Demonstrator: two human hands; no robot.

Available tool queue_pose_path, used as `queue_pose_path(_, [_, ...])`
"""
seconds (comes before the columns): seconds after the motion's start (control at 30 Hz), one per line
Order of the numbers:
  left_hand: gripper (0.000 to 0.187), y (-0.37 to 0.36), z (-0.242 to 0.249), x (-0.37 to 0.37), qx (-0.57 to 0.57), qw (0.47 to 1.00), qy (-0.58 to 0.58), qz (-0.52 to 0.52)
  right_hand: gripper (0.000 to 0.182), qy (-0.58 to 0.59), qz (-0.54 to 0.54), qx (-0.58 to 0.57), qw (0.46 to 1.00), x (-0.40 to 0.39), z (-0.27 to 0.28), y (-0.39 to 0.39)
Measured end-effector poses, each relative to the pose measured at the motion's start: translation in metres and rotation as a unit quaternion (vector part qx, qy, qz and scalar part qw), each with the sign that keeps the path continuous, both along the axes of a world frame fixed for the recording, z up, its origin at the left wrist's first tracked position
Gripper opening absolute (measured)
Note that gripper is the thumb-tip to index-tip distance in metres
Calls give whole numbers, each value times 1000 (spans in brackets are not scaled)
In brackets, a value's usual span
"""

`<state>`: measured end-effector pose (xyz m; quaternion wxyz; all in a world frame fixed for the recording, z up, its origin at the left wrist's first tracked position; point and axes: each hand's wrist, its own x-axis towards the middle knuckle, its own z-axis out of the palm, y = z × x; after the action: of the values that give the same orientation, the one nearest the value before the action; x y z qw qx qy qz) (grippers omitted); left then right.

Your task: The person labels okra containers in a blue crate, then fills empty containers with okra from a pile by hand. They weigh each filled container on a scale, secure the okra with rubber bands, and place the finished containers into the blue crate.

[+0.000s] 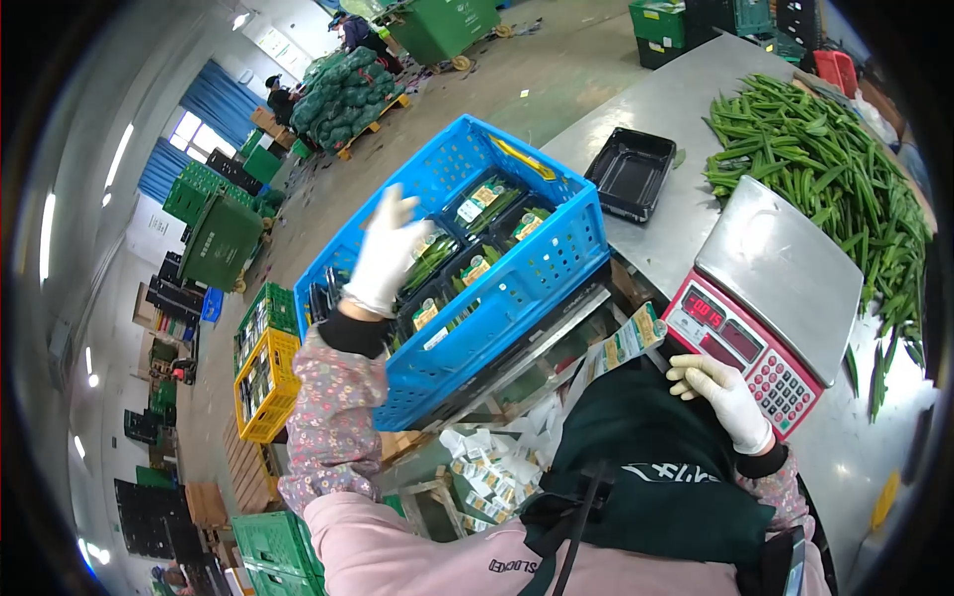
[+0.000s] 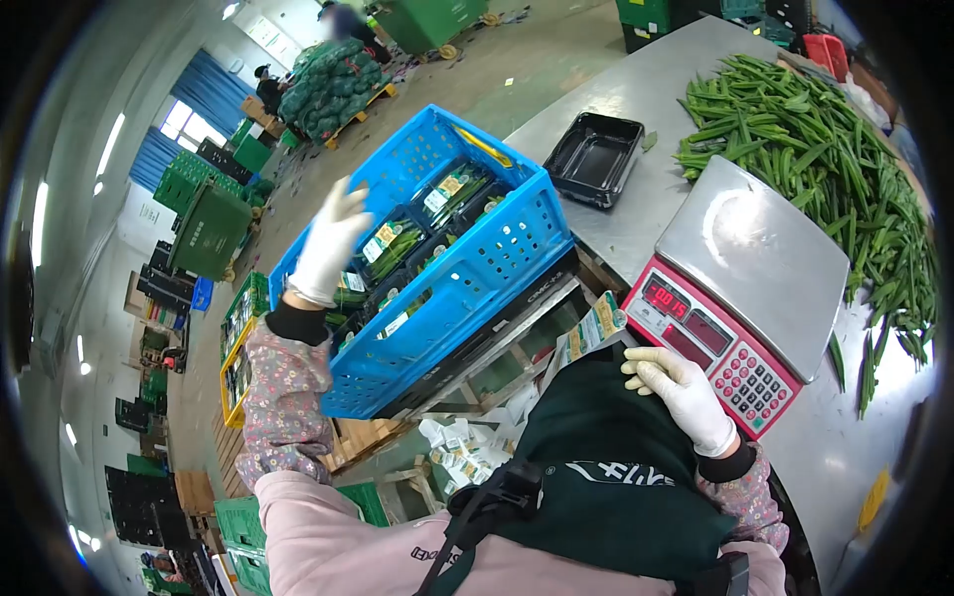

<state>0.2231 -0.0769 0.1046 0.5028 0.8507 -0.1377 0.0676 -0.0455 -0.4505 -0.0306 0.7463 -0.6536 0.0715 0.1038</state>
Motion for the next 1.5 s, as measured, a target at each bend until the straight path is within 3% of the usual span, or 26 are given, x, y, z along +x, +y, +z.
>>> queue_pose_path(0.03, [74, -28, 9, -12, 236, 960, -134, -68, 33, -5, 0, 4, 1000, -3, 1, -1])
queue_pose_path(0.07, [70, -56, 21, -27, 453, 843, -260, -128, 33, -8, -8, 1, 1000, -7, 2, -1])
queue_pose_path(0.17, [69, -136, 46, -69, 552, 768, -272, -180, 34, -24, -22, 17, 999, -21, 3, -7])
queue_pose_path(0.27, [66, -190, 54, -83, 526, 681, -485, -159, 34, -30, -52, 25, 998, -40, 2, -18])
queue_pose_path(0.33, [56, -229, 66, -95, 516, 689, -482, -166, 34, -33, -80, 28, 996, -55, 1, -25])
queue_pose_path(0.4, [47, -261, 67, -104, 520, 651, -526, -170, 33, -21, -112, 33, 993, -70, -2, -33])
queue_pose_path(0.47, [41, -294, 65, -120, 469, 646, -577, -175, 33, -23, -135, 21, 990, -82, -7, -40])
queue_pose_path(0.5, [38, -309, 80, -141, 461, 648, -565, -217, 32, -22, -143, 10, 990, -88, -8, -44])
queue_pose_path(0.53, [34, -326, 104, -167, 530, 635, -502, -252, 32, -29, -144, 6, 989, -93, -7, -47])
queue_pose_path(0.57, [31, -329, 106, -186, 389, 659, -583, -272, 33, -26, -170, -29, 985, -98, 6, -44])
queue_pose_path(0.63, [31, -341, 113, -211, 356, 650, -592, -316, 33, -28, -197, -77, 977, -96, 23, -40])
queue_pose_path(0.9, [32, -338, 122, -250, 282, 633, -584, -423, 33, -14, -144, -48, 988, -98, 8, -36])
queue_pose_path(1.4, [33, -333, 115, -267, 227, 622, -548, -512, 35, 28, -87, 53, 994, -96, -10, -35])
queue_pose_path(1.47, [33, -336, 113, -267, 225, 621, -546, -515, 35, 37, -88, 52, 994, -96, -14, -34])
queue_pose_path(1.5, [33, -337, 114, -268, 224, 620, -544, -518, 35, 38, -73, -12, 997, -97, -11, -35])
